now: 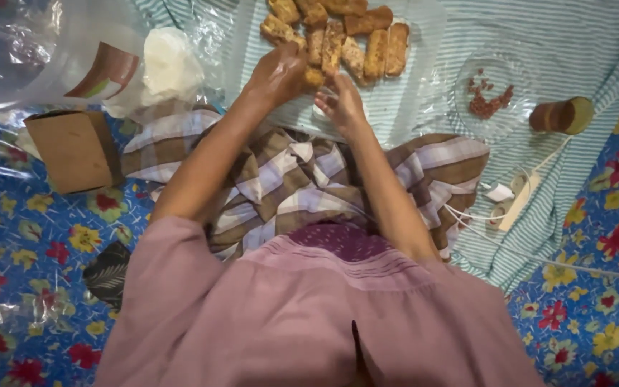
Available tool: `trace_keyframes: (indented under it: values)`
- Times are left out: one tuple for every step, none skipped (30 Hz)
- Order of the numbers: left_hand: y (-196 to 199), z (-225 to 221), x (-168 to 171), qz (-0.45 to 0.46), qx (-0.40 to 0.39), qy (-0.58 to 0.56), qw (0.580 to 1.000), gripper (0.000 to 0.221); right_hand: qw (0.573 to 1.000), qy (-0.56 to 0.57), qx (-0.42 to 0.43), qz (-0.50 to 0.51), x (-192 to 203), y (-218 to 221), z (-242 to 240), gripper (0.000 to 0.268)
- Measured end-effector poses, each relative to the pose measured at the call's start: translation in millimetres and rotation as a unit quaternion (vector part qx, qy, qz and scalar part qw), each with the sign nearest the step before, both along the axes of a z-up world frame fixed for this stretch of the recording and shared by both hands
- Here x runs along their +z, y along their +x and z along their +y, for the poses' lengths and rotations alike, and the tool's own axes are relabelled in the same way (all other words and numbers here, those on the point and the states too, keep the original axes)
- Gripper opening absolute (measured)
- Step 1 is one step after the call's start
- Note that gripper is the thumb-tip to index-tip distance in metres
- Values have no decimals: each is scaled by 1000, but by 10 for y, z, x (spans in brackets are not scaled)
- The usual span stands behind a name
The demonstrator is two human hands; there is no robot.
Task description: A person is manually wrapping individual food items in small sheets and placing them into clear plastic bags.
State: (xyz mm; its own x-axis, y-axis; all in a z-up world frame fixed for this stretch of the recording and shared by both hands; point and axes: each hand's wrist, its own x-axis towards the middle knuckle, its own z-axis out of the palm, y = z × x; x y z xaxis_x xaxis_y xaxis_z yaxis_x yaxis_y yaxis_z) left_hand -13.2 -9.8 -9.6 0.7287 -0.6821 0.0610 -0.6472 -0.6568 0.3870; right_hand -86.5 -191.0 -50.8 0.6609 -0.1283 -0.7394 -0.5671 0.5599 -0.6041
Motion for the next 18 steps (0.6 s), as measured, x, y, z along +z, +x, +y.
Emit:
trace_keyframes:
  values:
    - [3,-26,-100,-59,-4,-24,998,25,1000,-10,14,-8,108,-32,-21,42]
    - [-31,-59,17,-56,-5,-24,998,25,1000,-10,13,-6,132,-61,-105,42]
    - [-67,-90,136,-55,9,-35,998,22,999,-38,33,-9,157,-91,-188,44]
    - [-92,-120,259,-56,23,-47,997,20,996,-67,55,-13,186,-110,-270,47]
    - [-121,-150,207,-54,23,-47,997,20,996,-67,54,-11,315,-169,-321,47]
    - [-135,-187,161,12,19,-61,998,25,993,-95,75,-4,450,-208,-379,47]
    - [-149,-223,117,79,14,-75,994,33,988,-123,96,4,586,-247,-437,47]
    - [-194,-264,78,79,14,-76,994,33,988,-124,96,4,622,-287,-470,47]
    - [-237,-305,39,99,9,-100,990,27,985,-132,110,13,657,-324,-504,51]
    - [-276,-343,-1,119,3,-123,985,21,982,-139,123,22,689,-359,-535,54]
    - [-327,-360,-15,119,2,-123,985,21,982,-139,122,22,732,-379,-524,54]
    - [-382,-381,-30,158,12,-123,980,17,977,-158,137,43,777,-403,-517,50]
    - [-436,-401,-45,196,21,-123,973,16,970,-177,152,63,823,-426,-509,45]
    - [-443,-408,-205,196,21,-123,973,16,970,-177,152,63,750,-463,-535,45]
    - [-449,-415,-363,173,5,-146,974,18,966,-188,161,70,679,-499,-561,56]
    - [-440,-414,-518,148,-10,-168,975,21,962,-200,171,76,609,-520,-579,67]
    - [-452,-417,-514,147,-10,-168,975,21,962,-200,171,75,640,-520,-565,67]
    - [-471,-427,-514,159,-7,-144,977,16,961,-202,171,84,669,-529,-557,67]
